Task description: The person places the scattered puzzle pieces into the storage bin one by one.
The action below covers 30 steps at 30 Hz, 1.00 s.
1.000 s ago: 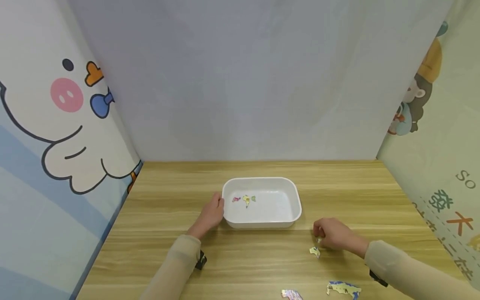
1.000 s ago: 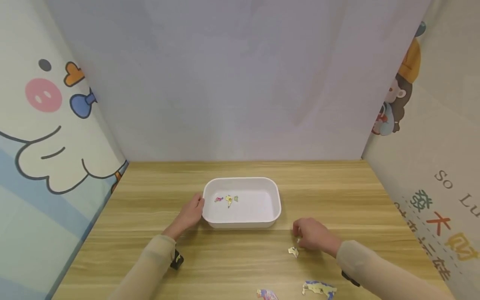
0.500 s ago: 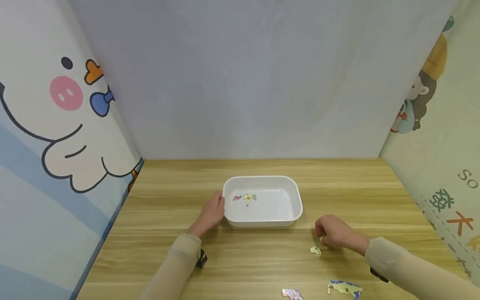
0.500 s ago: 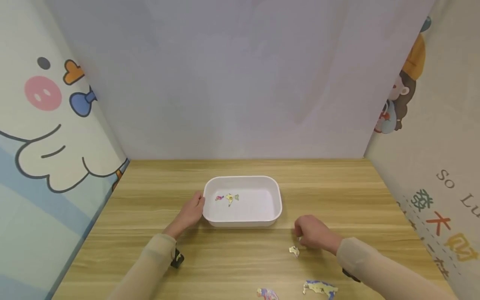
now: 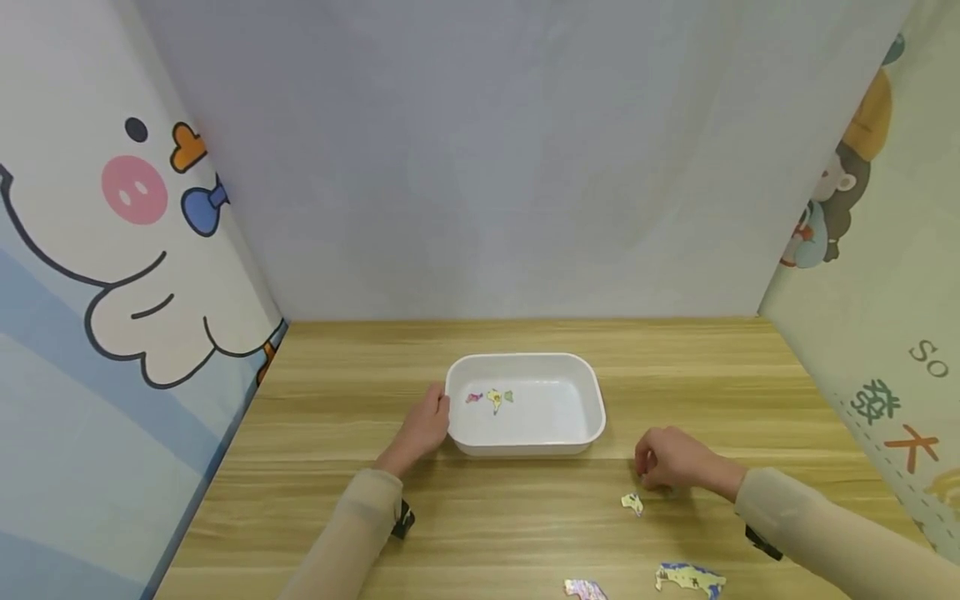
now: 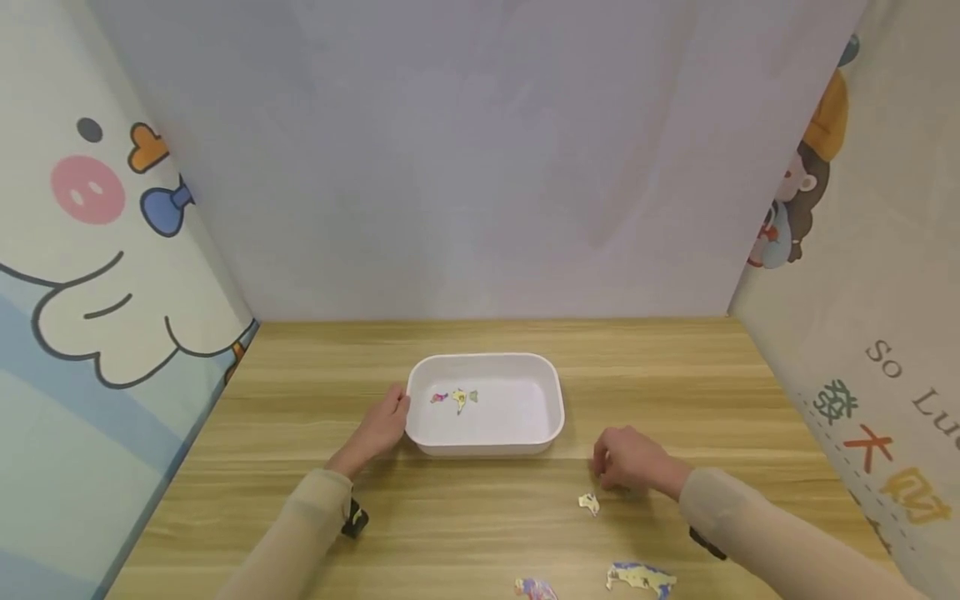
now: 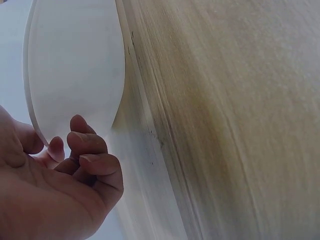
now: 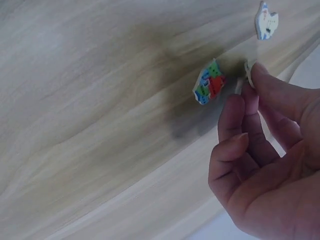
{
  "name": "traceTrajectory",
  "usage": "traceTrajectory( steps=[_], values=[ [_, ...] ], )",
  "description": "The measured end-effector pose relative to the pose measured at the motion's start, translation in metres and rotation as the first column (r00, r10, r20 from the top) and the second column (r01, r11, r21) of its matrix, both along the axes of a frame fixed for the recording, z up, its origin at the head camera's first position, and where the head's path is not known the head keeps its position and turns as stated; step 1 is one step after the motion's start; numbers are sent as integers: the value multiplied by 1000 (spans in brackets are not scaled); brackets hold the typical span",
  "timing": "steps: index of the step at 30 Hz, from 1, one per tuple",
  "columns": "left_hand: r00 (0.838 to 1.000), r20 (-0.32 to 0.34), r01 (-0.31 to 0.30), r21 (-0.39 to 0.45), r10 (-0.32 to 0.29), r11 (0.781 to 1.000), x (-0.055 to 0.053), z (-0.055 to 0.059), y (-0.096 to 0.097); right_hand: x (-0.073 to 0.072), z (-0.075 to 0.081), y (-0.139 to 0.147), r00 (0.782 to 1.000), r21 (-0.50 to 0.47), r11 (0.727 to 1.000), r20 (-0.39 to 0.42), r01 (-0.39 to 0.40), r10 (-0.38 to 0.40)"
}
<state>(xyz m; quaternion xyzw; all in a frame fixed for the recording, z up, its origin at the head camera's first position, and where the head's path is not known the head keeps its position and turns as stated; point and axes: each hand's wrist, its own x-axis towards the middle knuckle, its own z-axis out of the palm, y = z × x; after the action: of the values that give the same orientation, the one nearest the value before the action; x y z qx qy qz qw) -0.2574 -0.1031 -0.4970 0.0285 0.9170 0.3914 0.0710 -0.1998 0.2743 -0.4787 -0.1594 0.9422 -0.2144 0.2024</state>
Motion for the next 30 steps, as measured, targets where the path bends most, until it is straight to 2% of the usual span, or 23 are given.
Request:
traceTrajectory(
  steps=[3, 9, 15, 25, 30],
  values=[
    [1000, -7, 5, 1, -5, 1000, 0, 0, 0, 0, 3, 2, 1000, -16, 1000, 18, -25, 25],
    [1000, -8, 21, 12, -21, 1000, 0, 0, -2, -3, 11, 5, 996, -44, 995, 2, -85, 85],
    [1000, 9, 27, 19, -28, 999, 2, 2, -3, -5, 26, 3, 996, -101, 994, 68, -49, 57],
    [1000, 13, 20, 15, -20, 1000, 3, 3, -3, -11, 35, -1, 998, -80, 997, 51, -20, 24],
    [999, 25, 27, 17, -28, 999, 2, 2, -3, -16, 39, -1, 997, -93, 995, 75, 16, -9]
  ],
)
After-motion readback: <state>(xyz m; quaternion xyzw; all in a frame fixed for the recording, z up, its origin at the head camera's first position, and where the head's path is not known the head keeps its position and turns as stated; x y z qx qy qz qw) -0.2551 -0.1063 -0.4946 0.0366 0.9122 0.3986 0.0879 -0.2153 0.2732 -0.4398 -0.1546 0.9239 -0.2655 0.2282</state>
